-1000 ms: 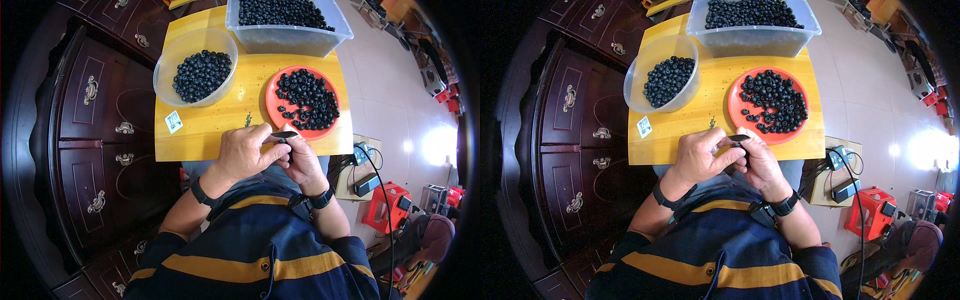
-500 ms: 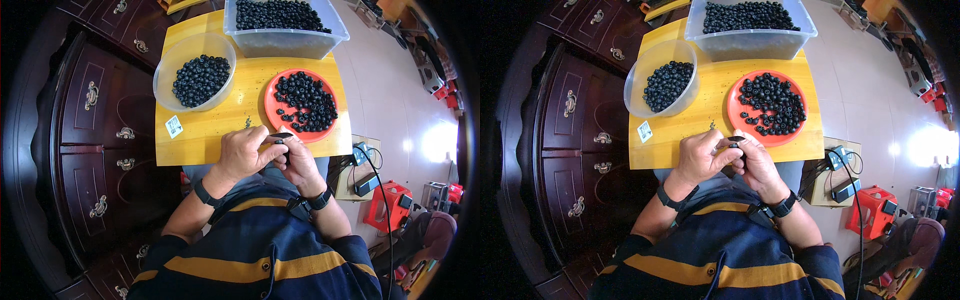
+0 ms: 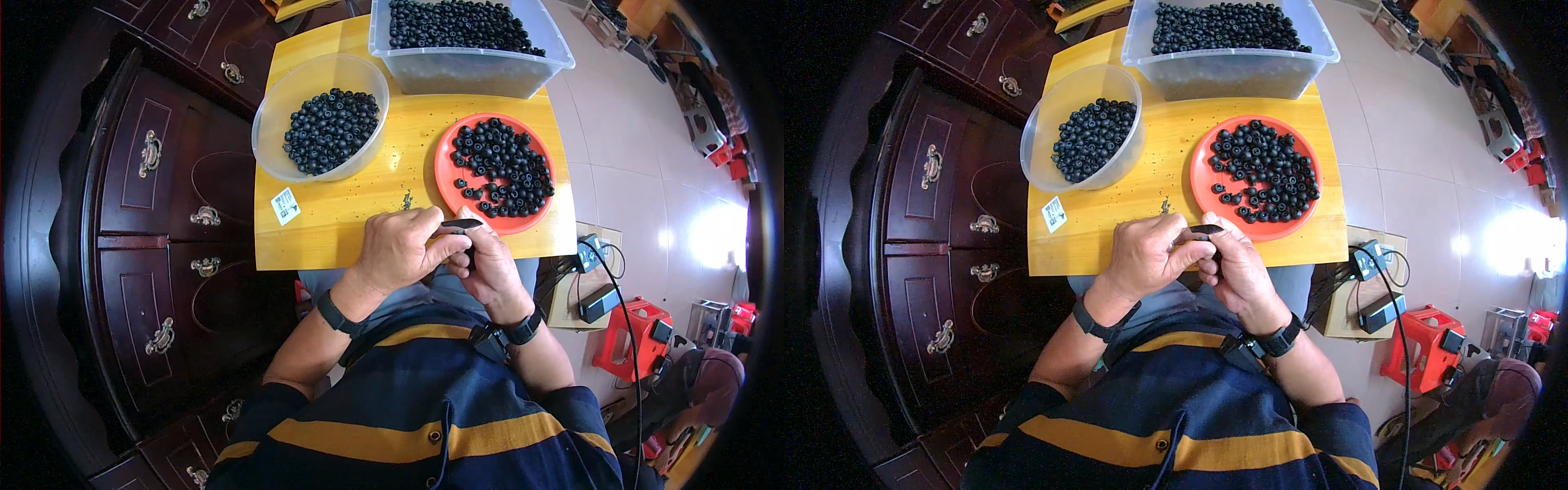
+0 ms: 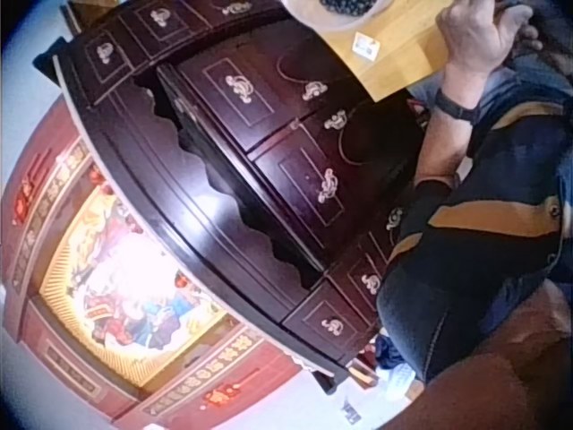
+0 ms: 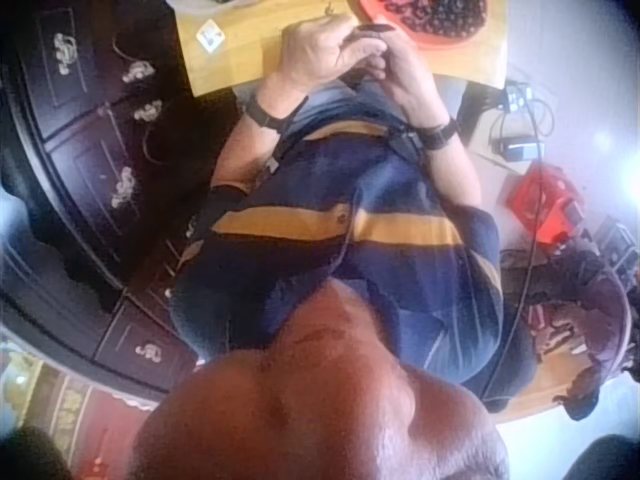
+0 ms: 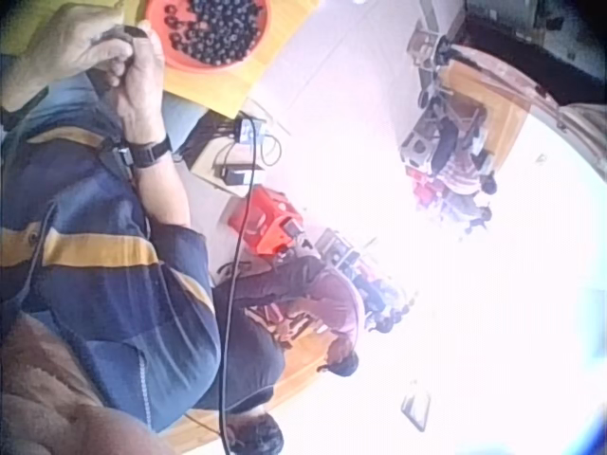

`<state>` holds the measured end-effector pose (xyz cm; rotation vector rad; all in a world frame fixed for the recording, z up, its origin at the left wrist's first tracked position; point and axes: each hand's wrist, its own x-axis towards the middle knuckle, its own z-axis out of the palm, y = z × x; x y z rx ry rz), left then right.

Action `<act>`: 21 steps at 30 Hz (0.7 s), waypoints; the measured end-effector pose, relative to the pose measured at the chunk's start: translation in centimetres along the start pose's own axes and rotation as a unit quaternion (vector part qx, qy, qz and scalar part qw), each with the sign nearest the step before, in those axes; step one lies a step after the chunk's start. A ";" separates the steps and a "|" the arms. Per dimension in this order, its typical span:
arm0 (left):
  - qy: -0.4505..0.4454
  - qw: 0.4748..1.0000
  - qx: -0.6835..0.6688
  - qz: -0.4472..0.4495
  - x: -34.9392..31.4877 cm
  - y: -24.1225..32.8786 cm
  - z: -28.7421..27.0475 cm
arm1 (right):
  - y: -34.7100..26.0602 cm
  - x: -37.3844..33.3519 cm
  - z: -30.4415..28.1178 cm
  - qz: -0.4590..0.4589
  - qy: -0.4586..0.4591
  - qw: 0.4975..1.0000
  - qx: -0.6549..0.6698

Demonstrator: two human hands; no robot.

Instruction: Sort and clean small black parts using a trimming tool.

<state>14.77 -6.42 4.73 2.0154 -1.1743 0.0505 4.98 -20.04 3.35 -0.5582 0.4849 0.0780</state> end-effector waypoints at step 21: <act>0.039 0.992 -0.110 -0.047 -0.1 1.6 -0.6 | 0.1 0.6 -0.2 0.013 -0.020 1.000 0.004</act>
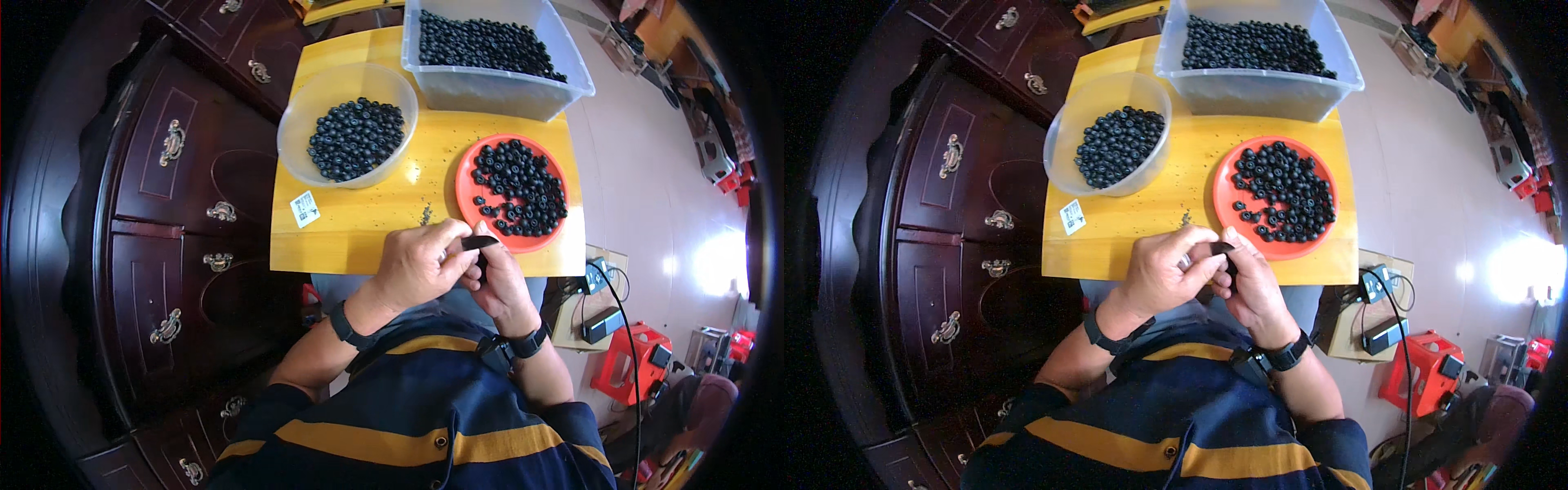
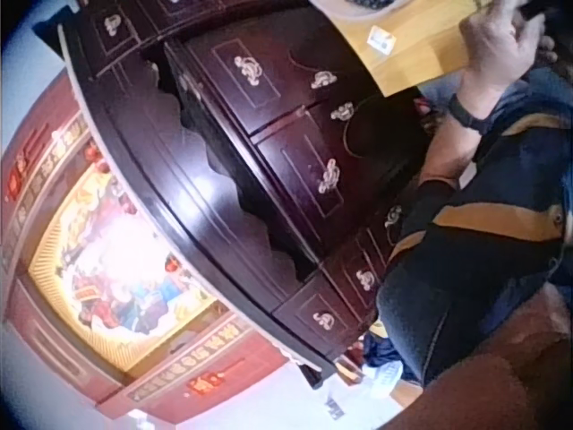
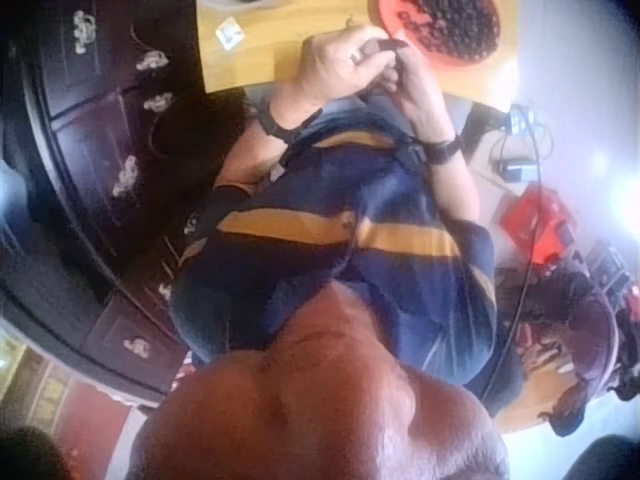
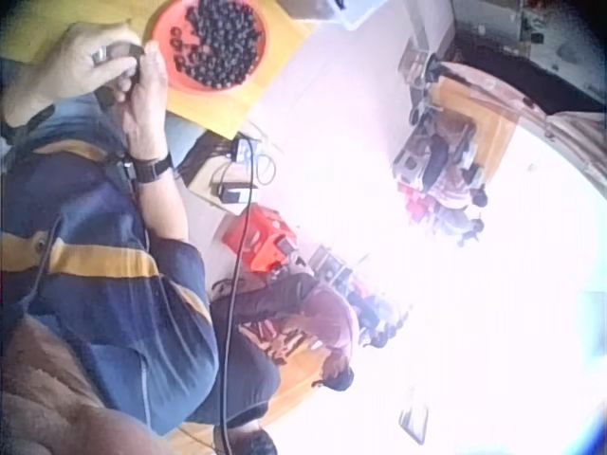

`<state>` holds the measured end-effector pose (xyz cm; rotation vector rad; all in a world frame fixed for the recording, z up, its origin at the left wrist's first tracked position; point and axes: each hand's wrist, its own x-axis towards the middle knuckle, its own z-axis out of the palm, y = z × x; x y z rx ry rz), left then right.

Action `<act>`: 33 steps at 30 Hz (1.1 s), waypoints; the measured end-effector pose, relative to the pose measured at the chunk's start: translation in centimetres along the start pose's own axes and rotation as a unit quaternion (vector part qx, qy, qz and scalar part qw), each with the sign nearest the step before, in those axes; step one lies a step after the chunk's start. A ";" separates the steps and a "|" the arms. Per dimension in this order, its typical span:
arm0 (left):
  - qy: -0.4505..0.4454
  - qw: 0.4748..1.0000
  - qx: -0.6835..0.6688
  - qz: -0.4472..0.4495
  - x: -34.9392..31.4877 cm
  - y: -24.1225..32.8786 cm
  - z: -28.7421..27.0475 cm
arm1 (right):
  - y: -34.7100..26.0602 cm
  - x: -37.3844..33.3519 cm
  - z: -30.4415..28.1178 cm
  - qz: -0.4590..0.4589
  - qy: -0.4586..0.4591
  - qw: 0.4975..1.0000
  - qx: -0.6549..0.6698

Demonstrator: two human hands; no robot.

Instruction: Sort and clean small black parts using a trimming tool.

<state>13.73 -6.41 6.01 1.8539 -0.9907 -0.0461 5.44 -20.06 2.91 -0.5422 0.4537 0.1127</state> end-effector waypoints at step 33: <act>-0.014 0.996 0.021 -0.080 -1.7 0.1 -0.3 | 0.3 0.7 -0.5 0.049 -0.103 0.963 0.243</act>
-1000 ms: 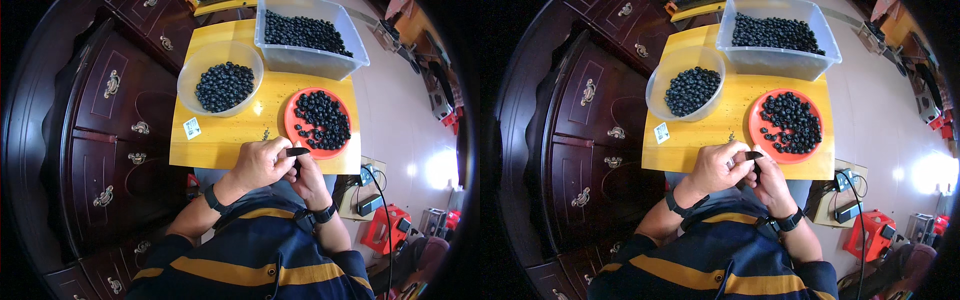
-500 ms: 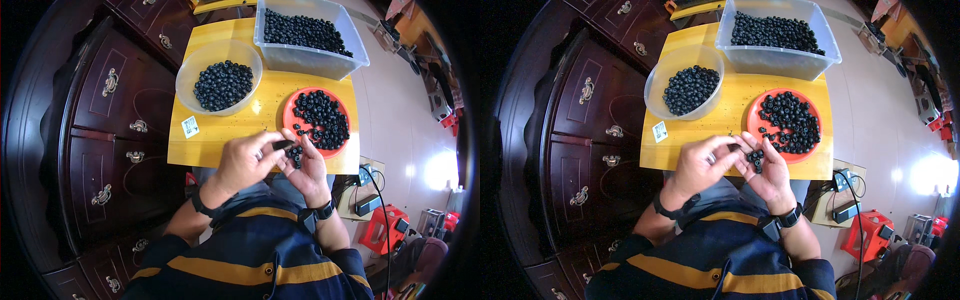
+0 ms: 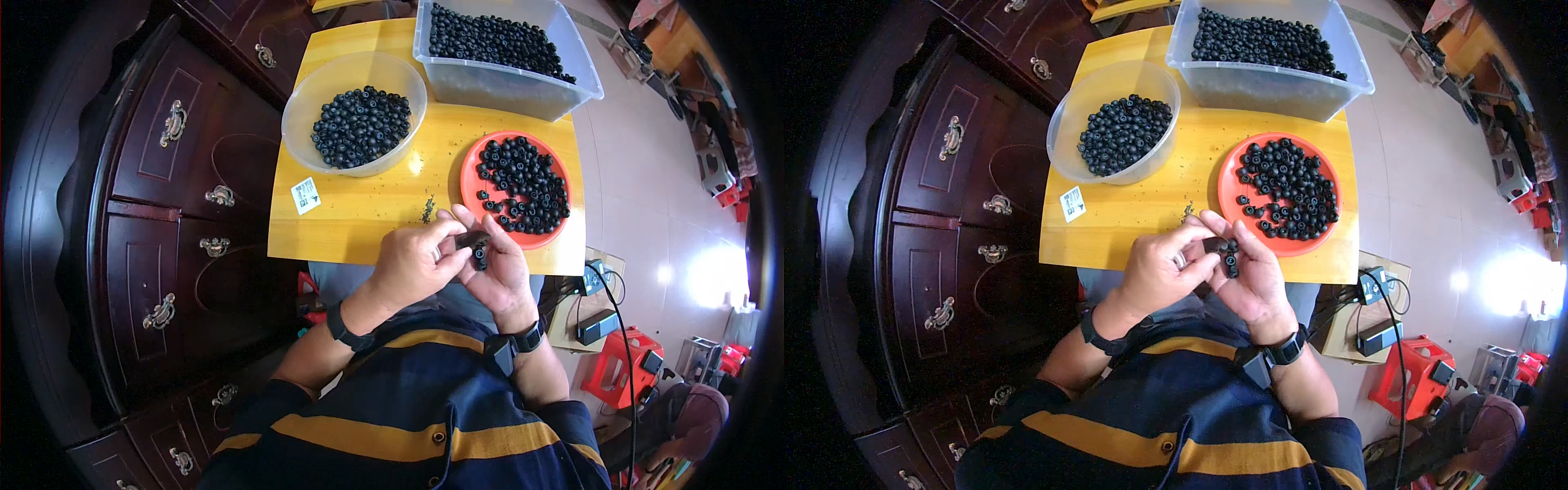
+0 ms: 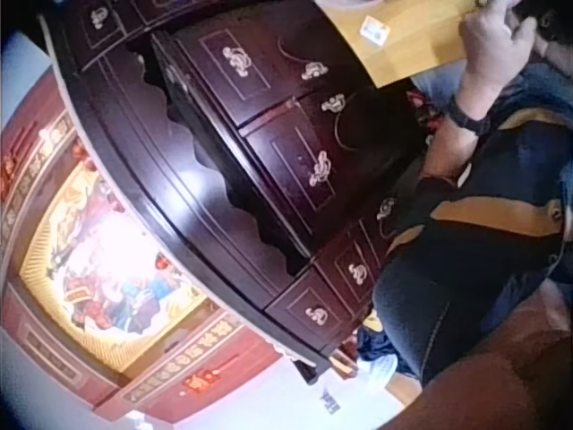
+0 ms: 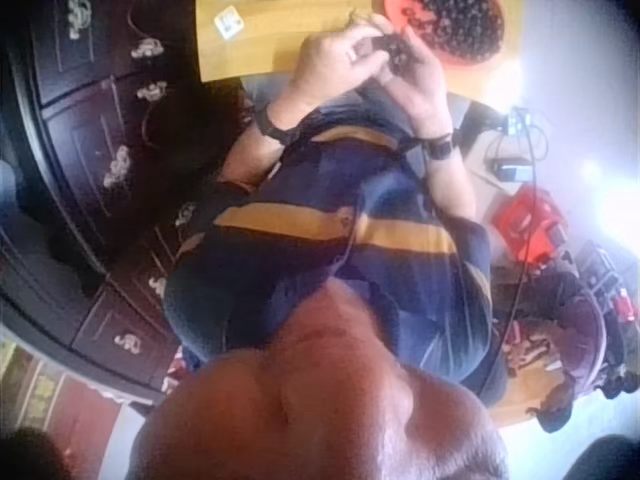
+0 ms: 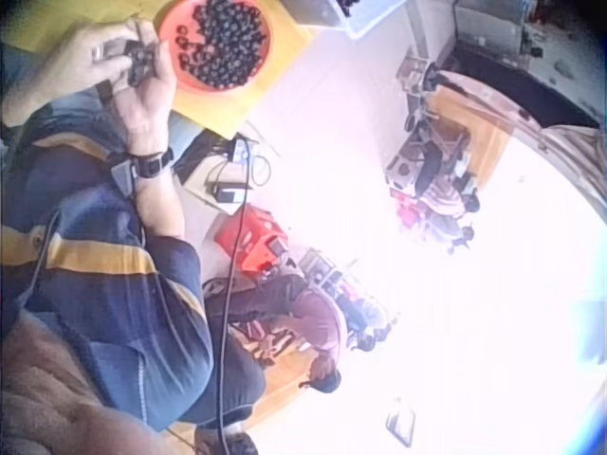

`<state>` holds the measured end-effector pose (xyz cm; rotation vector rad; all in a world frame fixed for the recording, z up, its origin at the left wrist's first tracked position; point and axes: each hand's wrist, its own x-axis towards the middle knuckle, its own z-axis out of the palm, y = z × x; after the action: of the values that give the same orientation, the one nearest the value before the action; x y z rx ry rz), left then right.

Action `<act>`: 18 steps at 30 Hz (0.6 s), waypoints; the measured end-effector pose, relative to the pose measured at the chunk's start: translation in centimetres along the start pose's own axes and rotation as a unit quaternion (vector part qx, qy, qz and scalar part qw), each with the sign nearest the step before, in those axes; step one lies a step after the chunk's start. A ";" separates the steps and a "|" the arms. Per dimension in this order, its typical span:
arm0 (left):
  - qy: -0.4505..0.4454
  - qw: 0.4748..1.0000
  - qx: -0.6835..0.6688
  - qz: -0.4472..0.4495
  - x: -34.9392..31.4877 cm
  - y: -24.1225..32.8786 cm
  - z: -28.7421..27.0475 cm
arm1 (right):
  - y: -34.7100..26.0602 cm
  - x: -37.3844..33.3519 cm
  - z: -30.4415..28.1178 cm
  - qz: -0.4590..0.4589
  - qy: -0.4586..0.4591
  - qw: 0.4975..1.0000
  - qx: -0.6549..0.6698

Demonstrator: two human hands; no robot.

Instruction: Sort and clean small black parts using a trimming tool.

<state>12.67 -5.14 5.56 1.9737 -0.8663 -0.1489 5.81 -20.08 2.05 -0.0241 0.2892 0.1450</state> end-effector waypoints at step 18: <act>-0.016 0.985 -0.170 -0.026 0.4 0.6 -0.6 | -0.2 -0.9 0.4 0.005 0.049 0.975 -0.219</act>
<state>12.95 -5.11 6.48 1.6770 -0.7545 -0.3387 5.06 -20.40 2.66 -0.4678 0.3516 0.2160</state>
